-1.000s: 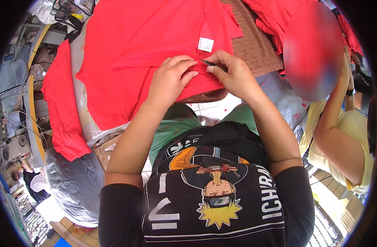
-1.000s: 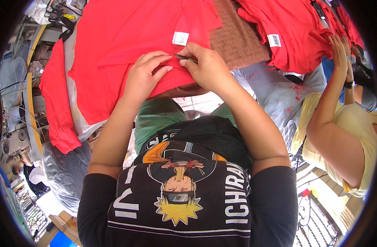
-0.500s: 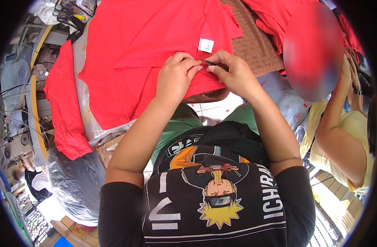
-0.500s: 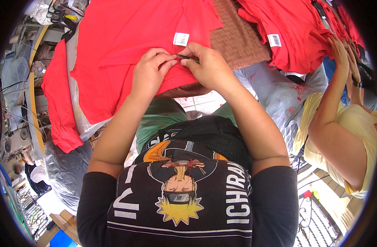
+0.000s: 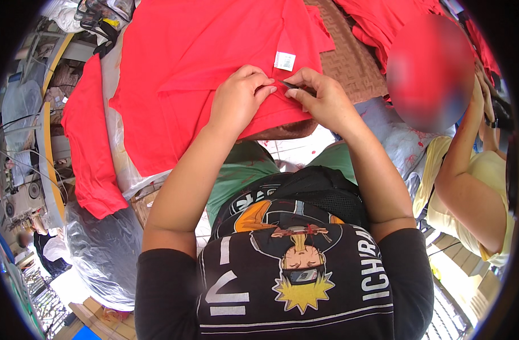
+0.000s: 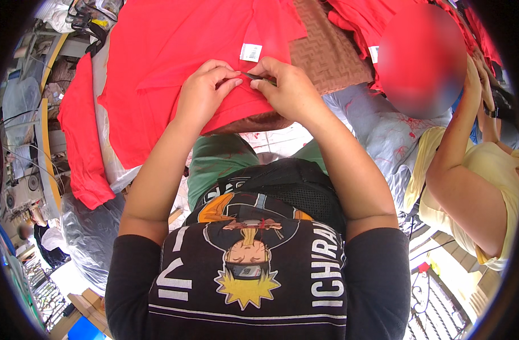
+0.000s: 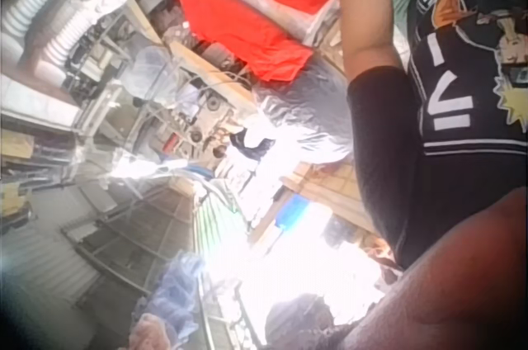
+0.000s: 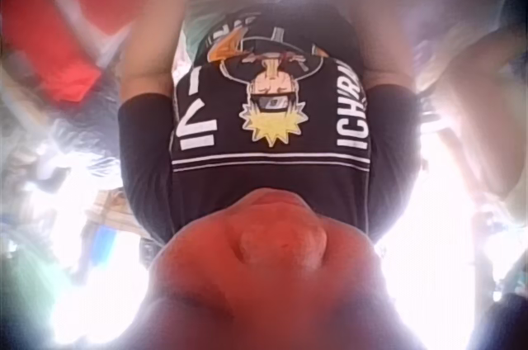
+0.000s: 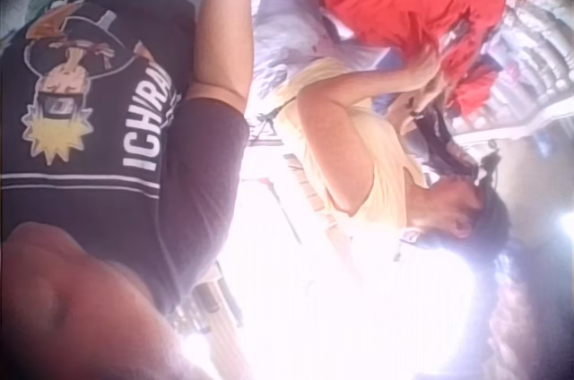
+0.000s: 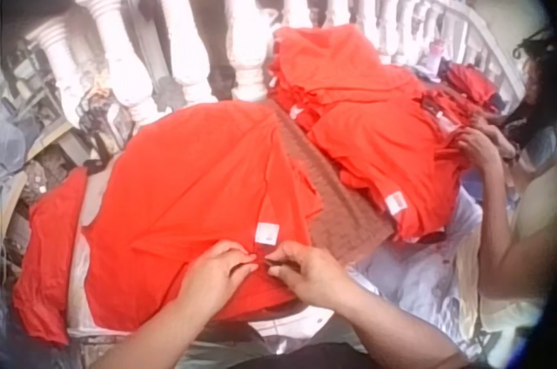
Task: The person trims excess threads from the necklines and labels of several red t-shirts using small shears.
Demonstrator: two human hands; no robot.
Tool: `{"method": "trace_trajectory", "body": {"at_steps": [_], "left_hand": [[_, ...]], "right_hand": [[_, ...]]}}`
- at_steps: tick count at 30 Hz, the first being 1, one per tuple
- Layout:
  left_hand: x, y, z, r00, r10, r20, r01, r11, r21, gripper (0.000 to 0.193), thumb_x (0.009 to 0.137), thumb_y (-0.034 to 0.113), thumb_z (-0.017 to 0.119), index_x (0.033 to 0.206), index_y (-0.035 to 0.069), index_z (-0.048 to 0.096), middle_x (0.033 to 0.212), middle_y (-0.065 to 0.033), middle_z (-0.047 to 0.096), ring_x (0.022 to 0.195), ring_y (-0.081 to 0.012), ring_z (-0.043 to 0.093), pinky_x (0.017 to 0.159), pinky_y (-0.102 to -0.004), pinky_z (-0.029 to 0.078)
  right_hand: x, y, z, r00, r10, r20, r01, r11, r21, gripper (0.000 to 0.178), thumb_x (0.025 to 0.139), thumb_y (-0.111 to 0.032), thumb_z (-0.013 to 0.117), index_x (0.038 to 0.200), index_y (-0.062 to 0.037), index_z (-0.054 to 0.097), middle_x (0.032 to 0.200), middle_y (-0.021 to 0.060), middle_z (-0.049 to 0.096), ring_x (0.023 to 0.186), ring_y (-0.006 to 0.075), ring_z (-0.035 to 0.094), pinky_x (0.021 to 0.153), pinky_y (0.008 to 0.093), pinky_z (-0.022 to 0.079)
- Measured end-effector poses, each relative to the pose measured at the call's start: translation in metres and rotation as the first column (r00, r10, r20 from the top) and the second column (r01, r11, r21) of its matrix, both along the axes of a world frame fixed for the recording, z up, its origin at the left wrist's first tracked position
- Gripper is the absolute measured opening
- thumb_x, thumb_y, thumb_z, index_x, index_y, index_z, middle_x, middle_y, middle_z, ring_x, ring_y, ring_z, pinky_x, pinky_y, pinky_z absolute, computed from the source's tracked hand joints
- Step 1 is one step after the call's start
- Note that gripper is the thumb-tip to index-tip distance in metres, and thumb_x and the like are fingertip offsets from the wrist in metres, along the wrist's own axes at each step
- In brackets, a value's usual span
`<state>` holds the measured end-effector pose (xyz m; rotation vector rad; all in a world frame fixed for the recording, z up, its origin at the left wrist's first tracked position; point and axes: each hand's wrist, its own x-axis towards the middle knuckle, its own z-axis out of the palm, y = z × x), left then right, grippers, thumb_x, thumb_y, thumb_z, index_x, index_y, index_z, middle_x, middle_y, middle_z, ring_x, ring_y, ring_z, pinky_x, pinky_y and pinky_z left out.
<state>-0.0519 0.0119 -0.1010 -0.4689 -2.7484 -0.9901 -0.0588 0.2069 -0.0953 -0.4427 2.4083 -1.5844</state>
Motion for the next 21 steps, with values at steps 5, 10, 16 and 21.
{"method": "trace_trajectory", "body": {"at_steps": [5, 10, 16, 21], "left_hand": [[-0.008, -0.009, 0.001, 0.988, -0.037, 0.15, 0.016, 0.991, 0.134, 0.015, 0.083, 0.014, 0.07, 0.092, 0.002, 0.072, 0.09, -0.0077, 0.071, 0.079, -0.0172, 0.067, 0.074, -0.0296, 0.052], [-0.013, -0.011, 0.014, 0.932, -0.04, 0.36, -0.021, 0.987, 0.162, 0.017, 0.086, 0.018, 0.067, 0.095, 0.004, 0.072, 0.086, -0.0088, 0.072, 0.078, -0.0151, 0.067, 0.073, -0.0289, 0.052], [-0.015, -0.012, 0.008, 0.945, -0.056, 0.323, -0.024, 0.971, 0.239, 0.019, 0.088, 0.023, 0.065, 0.095, 0.006, 0.07, 0.08, -0.0107, 0.07, 0.075, -0.0217, 0.068, 0.069, -0.0325, 0.052], [-0.017, -0.012, 0.008, 0.922, -0.052, 0.384, -0.037, 0.974, 0.222, 0.015, 0.091, 0.014, 0.061, 0.1, 0.003, 0.066, 0.087, -0.0047, 0.072, 0.081, -0.0107, 0.067, 0.076, -0.0259, 0.053]], "right_hand": [[0.0, -0.002, 0.005, 0.998, -0.026, 0.05, 0.025, 1.0, 0.014, 0.017, 0.085, -0.007, 0.064, 0.101, 0.0005, 0.064, 0.092, 0.0123, 0.07, 0.087, 0.0208, 0.067, 0.08, 0.0322, 0.051], [-0.001, 0.0, 0.002, 0.996, -0.036, 0.081, 0.037, 0.999, -0.011, 0.016, 0.086, -0.006, 0.064, 0.1, 0.0004, 0.064, 0.091, 0.0111, 0.07, 0.087, 0.0186, 0.067, 0.079, 0.0312, 0.051], [-0.002, 0.0, 0.002, 0.994, 0.013, 0.113, -0.012, 1.0, -0.013, 0.015, 0.092, -0.004, 0.059, 0.106, -0.0003, 0.06, 0.092, 0.0033, 0.066, 0.08, 0.0063, 0.059, 0.064, 0.022, 0.047], [-0.003, -0.001, 0.006, 0.995, 0.035, 0.097, -0.037, 0.999, 0.021, 0.017, 0.09, -0.004, 0.06, 0.107, 0.0001, 0.06, 0.094, 0.0036, 0.066, 0.083, 0.007, 0.059, 0.066, 0.0226, 0.047]]}}
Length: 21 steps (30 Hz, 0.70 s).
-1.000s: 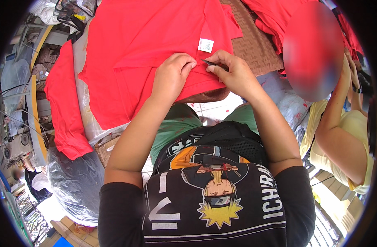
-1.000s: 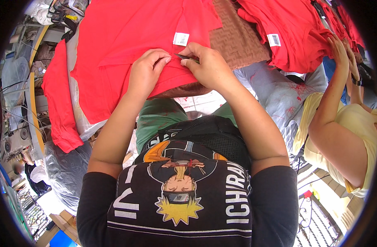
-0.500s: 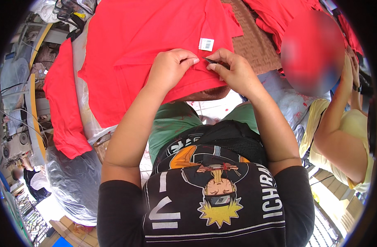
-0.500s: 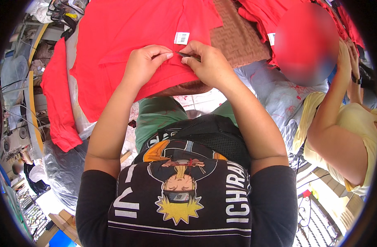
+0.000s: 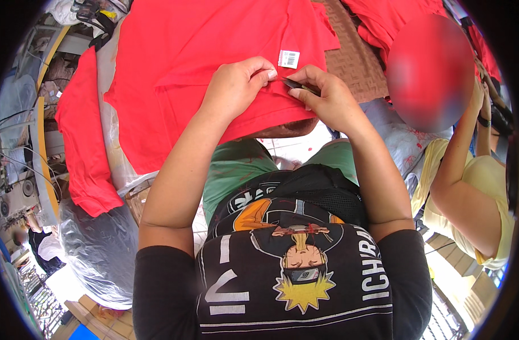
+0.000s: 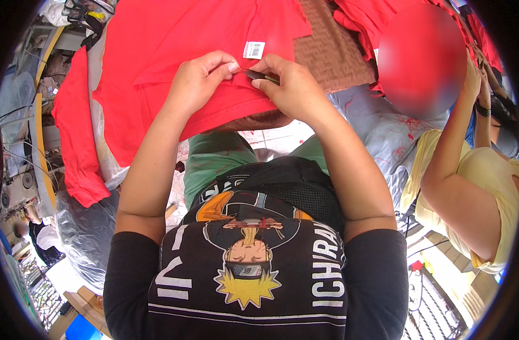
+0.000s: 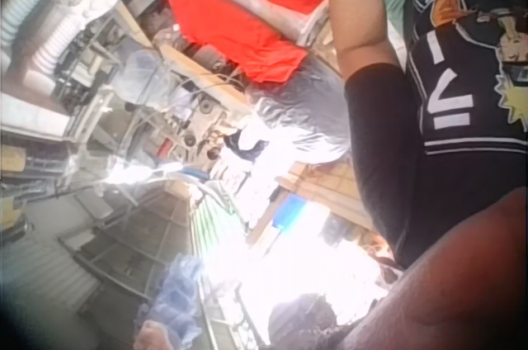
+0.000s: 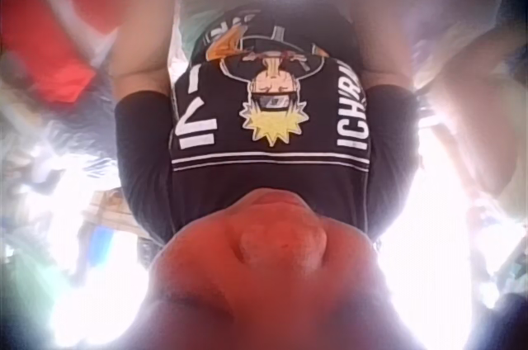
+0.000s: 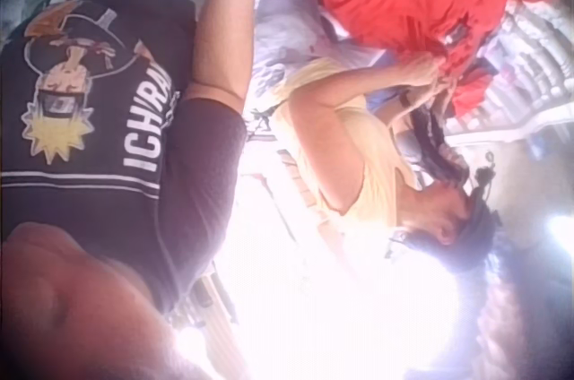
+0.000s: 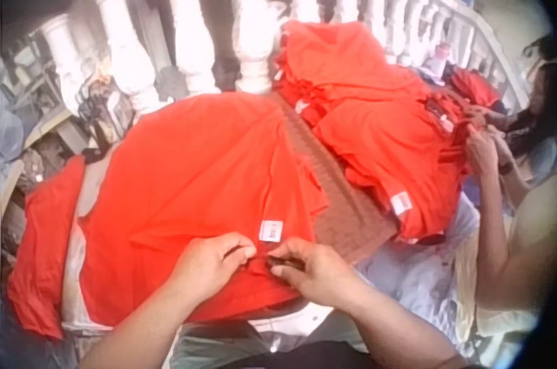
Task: The person trims excess threads from the necklines and labels of several red t-shirts using small shears.
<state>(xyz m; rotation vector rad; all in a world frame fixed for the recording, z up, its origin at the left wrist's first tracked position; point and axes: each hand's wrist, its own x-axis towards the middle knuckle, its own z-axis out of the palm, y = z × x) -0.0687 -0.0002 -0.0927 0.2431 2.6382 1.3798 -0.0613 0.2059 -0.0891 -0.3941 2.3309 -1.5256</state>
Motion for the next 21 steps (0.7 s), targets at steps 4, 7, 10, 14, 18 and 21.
{"method": "trace_trajectory", "body": {"at_steps": [4, 7, 10, 14, 18, 21], "left_hand": [[0.001, 0.003, 0.006, 1.0, -0.005, -0.012, 0.004, 0.997, -0.071, 0.014, 0.092, 0.015, 0.061, 0.1, 0.004, 0.066, 0.086, -0.0049, 0.071, 0.08, -0.0115, 0.067, 0.076, -0.0264, 0.053], [0.002, 0.004, 0.007, 0.999, -0.005, -0.039, 0.001, 0.994, -0.105, 0.014, 0.092, 0.015, 0.061, 0.099, 0.005, 0.066, 0.086, -0.0054, 0.071, 0.08, -0.0123, 0.068, 0.075, -0.0267, 0.053], [0.003, 0.005, 0.009, 0.998, -0.014, -0.06, 0.005, 0.99, -0.138, 0.014, 0.091, 0.016, 0.061, 0.1, 0.006, 0.066, 0.086, -0.0058, 0.071, 0.079, -0.0135, 0.068, 0.074, -0.0272, 0.053], [0.004, 0.008, 0.01, 0.995, -0.022, -0.097, 0.004, 0.984, -0.177, 0.015, 0.091, 0.017, 0.062, 0.1, 0.006, 0.066, 0.085, -0.0057, 0.071, 0.078, -0.0152, 0.068, 0.073, -0.0279, 0.052], [0.008, 0.007, 0.018, 0.998, -0.009, -0.068, -0.003, 0.986, -0.169, 0.016, 0.09, 0.017, 0.062, 0.099, 0.005, 0.066, 0.091, -0.0072, 0.071, 0.082, -0.0167, 0.068, 0.075, -0.0296, 0.052], [0.021, -0.021, 0.051, 0.916, -0.316, -0.248, 0.332, 0.943, 0.025, 0.02, 0.089, 0.022, 0.062, 0.09, 0.004, 0.07, 0.103, -0.012, 0.067, 0.097, -0.0226, 0.06, 0.088, -0.0347, 0.046]], "right_hand": [[-0.001, -0.001, 0.003, 0.996, 0.026, -0.091, -0.019, 0.997, 0.076, 0.02, 0.089, -0.004, 0.062, 0.108, 0.0014, 0.06, 0.095, 0.0056, 0.066, 0.086, 0.0104, 0.06, 0.075, 0.0263, 0.049], [-0.002, -0.004, 0.008, 0.995, 0.052, -0.089, -0.041, 0.992, 0.123, 0.022, 0.087, -0.004, 0.063, 0.109, 0.002, 0.06, 0.097, 0.0075, 0.067, 0.089, 0.0127, 0.061, 0.082, 0.0285, 0.048], [-0.002, -0.005, 0.008, 0.994, 0.041, -0.097, -0.029, 0.992, 0.119, 0.023, 0.084, -0.009, 0.066, 0.105, -0.0007, 0.062, 0.095, 0.0121, 0.069, 0.089, 0.0232, 0.065, 0.081, 0.0335, 0.05], [-0.005, -0.003, -0.002, 0.981, 0.06, -0.184, -0.037, 0.991, 0.125, 0.022, 0.083, -0.011, 0.067, 0.103, -0.0033, 0.063, 0.094, 0.0146, 0.069, 0.088, 0.0302, 0.067, 0.078, 0.0366, 0.05], [-0.005, -0.005, 0.006, 0.972, 0.109, -0.21, -0.047, 0.959, 0.279, 0.022, 0.084, -0.009, 0.065, 0.105, -0.0027, 0.062, 0.093, 0.0126, 0.069, 0.087, 0.0257, 0.065, 0.078, 0.0347, 0.05], [-0.004, 0.002, 0.015, 0.963, 0.084, -0.255, -0.012, 0.962, 0.272, 0.023, 0.085, -0.007, 0.066, 0.107, -0.0013, 0.062, 0.092, 0.0101, 0.068, 0.083, 0.0183, 0.064, 0.077, 0.0317, 0.049]]}}
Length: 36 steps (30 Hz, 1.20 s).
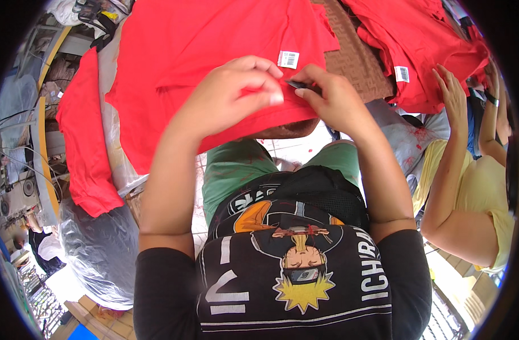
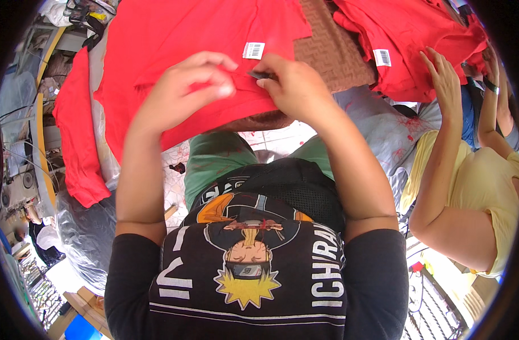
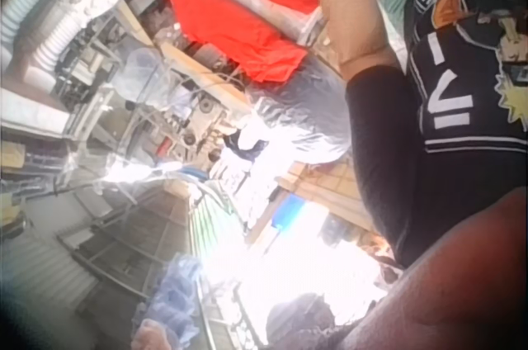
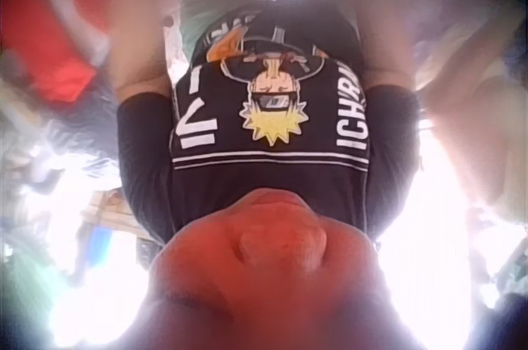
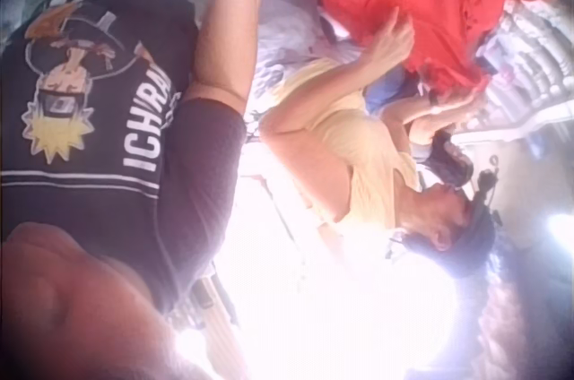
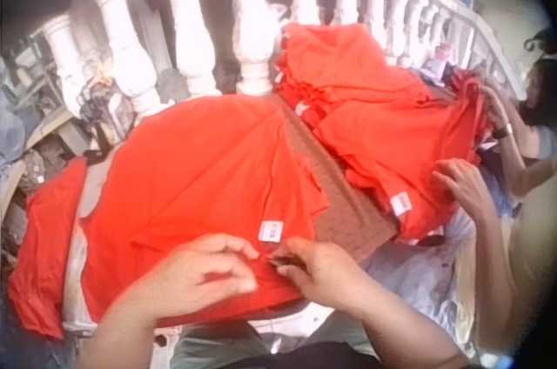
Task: The person trims excess threads from the necklines and labels of several red t-shirts using small shears.
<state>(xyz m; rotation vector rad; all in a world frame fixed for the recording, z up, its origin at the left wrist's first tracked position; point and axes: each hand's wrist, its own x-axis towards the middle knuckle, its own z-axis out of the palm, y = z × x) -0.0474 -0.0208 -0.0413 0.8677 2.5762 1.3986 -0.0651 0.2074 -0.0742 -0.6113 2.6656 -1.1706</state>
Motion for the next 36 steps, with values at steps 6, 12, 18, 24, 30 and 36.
{"method": "trace_trajectory", "body": {"at_steps": [6, 12, 18, 24, 30, 36], "left_hand": [[0.029, -0.037, 0.078, 0.985, -0.153, -0.081, 0.156, 0.988, 0.02, 0.046, 0.095, 0.035, 0.044, 0.08, 0.002, 0.072, 0.102, -0.0161, 0.062, 0.1, -0.0255, 0.054, 0.09, -0.0382, 0.039], [0.025, -0.028, 0.047, 0.999, 0.014, -0.047, -0.014, 1.0, 0.0, 0.02, 0.089, 0.02, 0.06, 0.089, 0.003, 0.069, 0.104, -0.0134, 0.063, 0.105, -0.0259, 0.056, 0.094, -0.0376, 0.04], [0.0, -0.006, -0.031, 0.906, 0.165, -0.389, -0.296, 0.906, -0.304, 0.03, 0.082, 0.006, 0.064, 0.112, 0.009, 0.063, 0.115, -0.009, 0.063, 0.117, -0.0284, 0.052, 0.102, -0.0415, 0.038], [-0.019, -0.039, -0.033, 0.954, 0.242, -0.179, -0.27, 0.951, -0.153, 0.026, 0.084, 0.0, 0.058, 0.109, 0.006, 0.064, 0.108, -0.0059, 0.065, 0.111, -0.0195, 0.057, 0.1, -0.0337, 0.04], [-0.006, -0.042, 0.004, 0.93, 0.318, 0.186, -0.328, 0.944, 0.026, 0.02, 0.089, 0.016, 0.065, 0.104, 0.002, 0.064, 0.087, -0.0025, 0.068, 0.084, -0.008, 0.06, 0.081, -0.0236, 0.048], [-0.016, -0.021, -0.025, 0.87, 0.494, -0.013, -0.487, 0.852, -0.192, 0.022, 0.086, 0.017, 0.069, 0.103, 0.003, 0.066, 0.091, -0.0064, 0.068, 0.088, -0.0152, 0.064, 0.084, -0.028, 0.049]], "right_hand": [[0.006, 0.03, 0.022, 0.99, -0.132, 0.055, 0.137, 0.984, -0.112, 0.027, 0.081, -0.012, 0.07, 0.105, -0.0033, 0.061, 0.089, 0.0146, 0.067, 0.079, 0.0233, 0.063, 0.074, 0.0338, 0.049], [0.016, 0.017, -0.001, 0.99, 0.027, -0.136, -0.02, 0.998, 0.054, 0.028, 0.074, -0.008, 0.072, 0.1, -0.0048, 0.061, 0.093, 0.0115, 0.062, 0.081, 0.0301, 0.064, 0.073, 0.0397, 0.051], [0.011, 0.028, 0.0, 0.979, -0.035, -0.199, 0.043, 0.998, 0.037, 0.021, 0.074, -0.006, 0.069, 0.093, -0.0032, 0.062, 0.087, 0.0119, 0.062, 0.078, 0.0308, 0.063, 0.07, 0.0394, 0.05], [0.015, 0.037, 0.029, 0.981, -0.088, 0.172, 0.128, 0.962, -0.241, 0.012, 0.088, -0.013, 0.065, 0.095, -0.0037, 0.061, 0.077, 0.0049, 0.06, 0.071, 0.014, 0.058, 0.068, 0.0326, 0.048], [0.011, 0.051, 0.055, 0.912, 0.077, 0.403, 0.069, 0.94, -0.335, 0.012, 0.092, -0.015, 0.064, 0.091, -0.0048, 0.059, 0.067, -0.0072, 0.047, 0.053, -0.0005, 0.037, 0.046, 0.0198, 0.027], [-0.007, 0.047, 0.003, 0.925, -0.16, 0.345, 0.22, 0.965, -0.144, 0.02, 0.086, -0.019, 0.068, 0.093, -0.0008, 0.065, 0.068, 0.0008, 0.057, 0.062, 0.0071, 0.052, 0.059, 0.0261, 0.044]]}}
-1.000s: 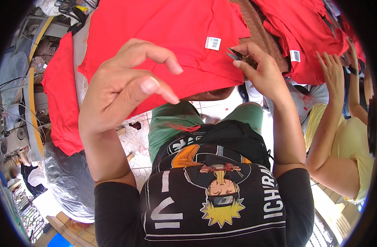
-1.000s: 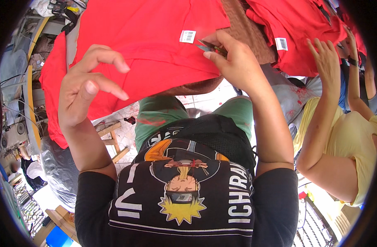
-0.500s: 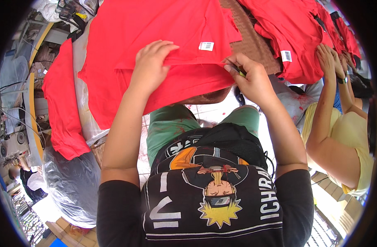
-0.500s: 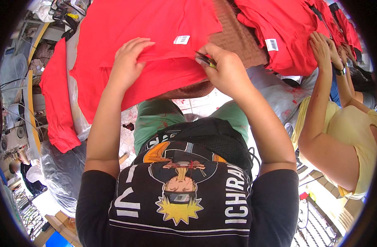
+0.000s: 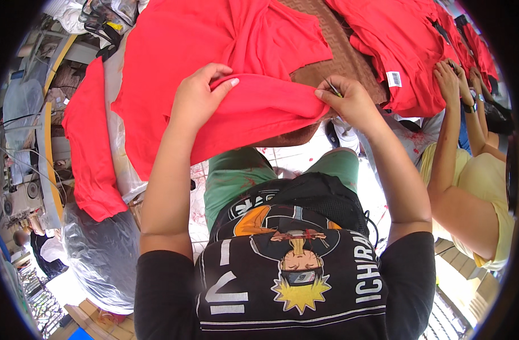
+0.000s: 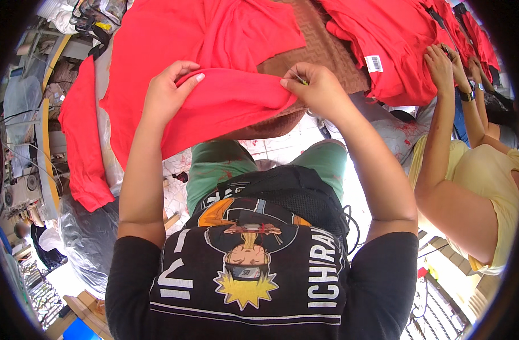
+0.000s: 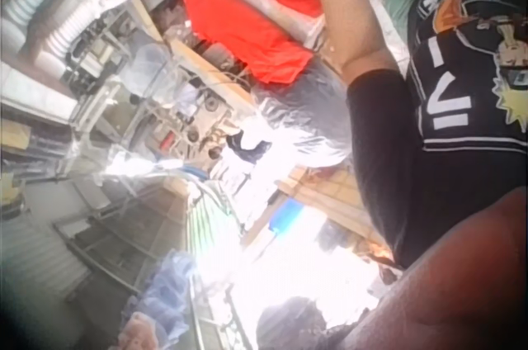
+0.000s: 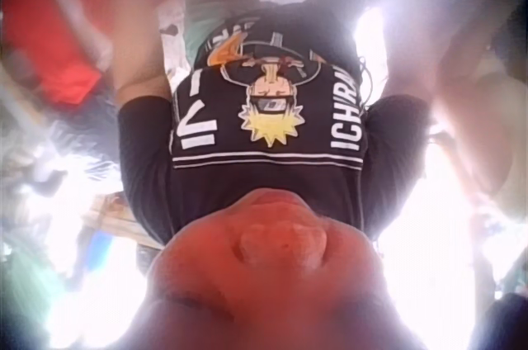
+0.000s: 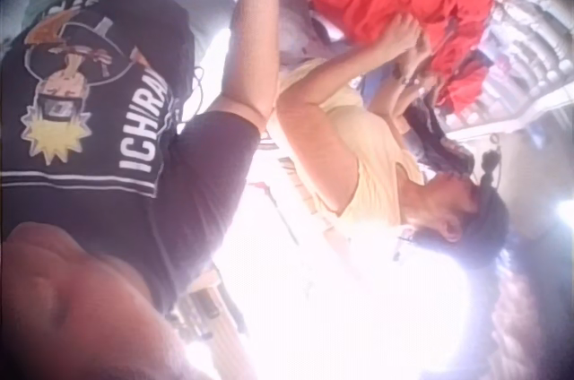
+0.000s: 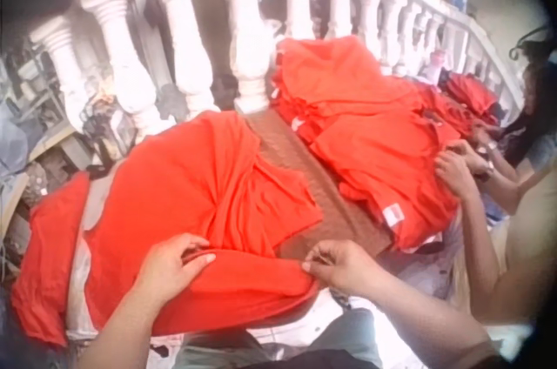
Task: The person trims excess threads from the necklines and labels of several red t-shirts using small shears.
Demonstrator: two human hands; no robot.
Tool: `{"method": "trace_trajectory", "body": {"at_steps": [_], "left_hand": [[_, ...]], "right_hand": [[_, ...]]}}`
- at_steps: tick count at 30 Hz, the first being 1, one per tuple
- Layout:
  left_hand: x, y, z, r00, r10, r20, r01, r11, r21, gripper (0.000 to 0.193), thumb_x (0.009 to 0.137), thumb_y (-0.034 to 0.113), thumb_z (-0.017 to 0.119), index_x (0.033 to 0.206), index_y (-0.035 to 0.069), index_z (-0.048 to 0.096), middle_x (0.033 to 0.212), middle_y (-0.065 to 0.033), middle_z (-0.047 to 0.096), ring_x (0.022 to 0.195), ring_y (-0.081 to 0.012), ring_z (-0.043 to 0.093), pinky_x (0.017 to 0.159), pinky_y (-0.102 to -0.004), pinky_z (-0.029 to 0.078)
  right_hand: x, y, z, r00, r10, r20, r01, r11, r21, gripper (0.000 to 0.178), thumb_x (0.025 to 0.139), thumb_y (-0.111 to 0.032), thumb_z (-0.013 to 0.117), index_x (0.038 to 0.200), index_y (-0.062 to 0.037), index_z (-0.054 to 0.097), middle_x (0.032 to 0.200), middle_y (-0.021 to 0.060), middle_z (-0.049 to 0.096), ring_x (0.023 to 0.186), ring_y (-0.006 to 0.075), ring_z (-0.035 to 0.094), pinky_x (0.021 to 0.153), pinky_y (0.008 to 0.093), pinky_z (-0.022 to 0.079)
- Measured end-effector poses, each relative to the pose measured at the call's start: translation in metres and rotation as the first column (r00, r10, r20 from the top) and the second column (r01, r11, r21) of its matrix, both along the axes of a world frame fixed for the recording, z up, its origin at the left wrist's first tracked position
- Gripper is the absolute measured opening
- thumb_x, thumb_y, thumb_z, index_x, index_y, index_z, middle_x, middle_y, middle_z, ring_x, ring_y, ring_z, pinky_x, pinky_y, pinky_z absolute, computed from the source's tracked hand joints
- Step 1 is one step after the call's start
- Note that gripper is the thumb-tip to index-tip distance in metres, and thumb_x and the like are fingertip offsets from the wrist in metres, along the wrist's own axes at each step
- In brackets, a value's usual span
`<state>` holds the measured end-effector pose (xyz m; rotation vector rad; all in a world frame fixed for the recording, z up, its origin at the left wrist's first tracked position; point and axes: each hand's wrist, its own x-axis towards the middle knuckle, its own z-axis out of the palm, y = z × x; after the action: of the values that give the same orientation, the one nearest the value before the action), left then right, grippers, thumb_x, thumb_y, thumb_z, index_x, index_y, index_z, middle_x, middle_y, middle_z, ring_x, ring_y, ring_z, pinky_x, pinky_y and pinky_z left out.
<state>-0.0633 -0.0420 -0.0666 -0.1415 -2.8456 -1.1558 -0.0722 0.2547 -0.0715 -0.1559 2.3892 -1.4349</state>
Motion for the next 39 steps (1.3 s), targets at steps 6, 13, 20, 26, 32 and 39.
{"method": "trace_trajectory", "body": {"at_steps": [6, 13, 20, 26, 32, 39], "left_hand": [[0.017, 0.04, 0.006, 0.914, -0.172, -0.367, 0.163, 0.985, -0.056, 0.025, 0.082, 0.011, 0.07, 0.106, 0.006, 0.067, 0.108, -0.009, 0.065, 0.097, -0.0211, 0.064, 0.086, -0.0325, 0.05], [0.017, 0.064, -0.027, 0.932, -0.32, -0.169, 0.318, 0.947, -0.039, 0.028, 0.081, 0.011, 0.07, 0.108, 0.009, 0.066, 0.109, -0.0065, 0.062, 0.094, -0.0256, 0.063, 0.082, -0.0335, 0.052], [0.012, 0.059, -0.036, 0.919, -0.335, -0.208, 0.342, 0.94, -0.003, 0.024, 0.08, 0.009, 0.069, 0.104, 0.009, 0.068, 0.104, -0.0065, 0.063, 0.095, -0.0234, 0.063, 0.082, -0.0344, 0.052], [0.011, 0.056, -0.035, 0.898, -0.387, -0.207, 0.389, 0.921, -0.036, 0.016, 0.079, 0.01, 0.07, 0.095, 0.007, 0.07, 0.103, -0.0057, 0.063, 0.091, -0.0224, 0.064, 0.079, -0.0335, 0.052], [0.011, 0.06, -0.036, 0.917, -0.351, -0.192, 0.354, 0.935, -0.022, 0.011, 0.081, 0.008, 0.069, 0.09, 0.004, 0.068, 0.102, -0.006, 0.063, 0.088, -0.0217, 0.064, 0.078, -0.0314, 0.052], [0.017, 0.042, -0.014, 0.89, -0.457, -0.015, 0.408, 0.78, 0.475, 0.01, 0.088, 0.008, 0.064, 0.087, -0.002, 0.066, 0.1, -0.0097, 0.066, 0.091, -0.0184, 0.064, 0.083, -0.0309, 0.05]], "right_hand": [[0.009, -0.014, 0.028, 0.863, -0.029, -0.504, 0.158, 0.964, 0.214, 0.031, 0.081, -0.024, 0.072, 0.103, -0.0037, 0.063, 0.094, 0.0164, 0.068, 0.087, 0.0321, 0.067, 0.076, 0.0387, 0.052], [0.019, -0.038, 0.001, 0.927, 0.083, -0.366, -0.045, 0.993, 0.111, 0.021, 0.082, -0.009, 0.066, 0.1, -0.0017, 0.061, 0.09, 0.0192, 0.066, 0.085, 0.0366, 0.065, 0.073, 0.0407, 0.05], [0.013, -0.032, -0.021, 0.943, -0.001, -0.332, 0.022, 0.998, 0.06, 0.015, 0.083, -0.01, 0.065, 0.096, -0.0019, 0.062, 0.087, 0.0179, 0.067, 0.083, 0.0352, 0.065, 0.071, 0.0395, 0.05], [0.014, -0.032, -0.02, 0.93, 0.004, -0.367, 0.031, 0.996, 0.09, 0.015, 0.084, -0.012, 0.065, 0.095, -0.0018, 0.063, 0.088, 0.0173, 0.067, 0.083, 0.0348, 0.065, 0.072, 0.04, 0.05], [0.013, -0.031, -0.022, 0.931, 0.025, -0.364, 0.018, 0.993, 0.115, 0.016, 0.084, -0.013, 0.065, 0.096, -0.0024, 0.063, 0.089, 0.017, 0.067, 0.084, 0.0349, 0.065, 0.072, 0.0404, 0.05], [0.014, -0.031, -0.023, 0.926, 0.023, -0.377, 0.02, 0.994, 0.11, 0.017, 0.085, -0.013, 0.065, 0.098, -0.0022, 0.063, 0.089, 0.0157, 0.068, 0.084, 0.0305, 0.065, 0.074, 0.0381, 0.05]]}}
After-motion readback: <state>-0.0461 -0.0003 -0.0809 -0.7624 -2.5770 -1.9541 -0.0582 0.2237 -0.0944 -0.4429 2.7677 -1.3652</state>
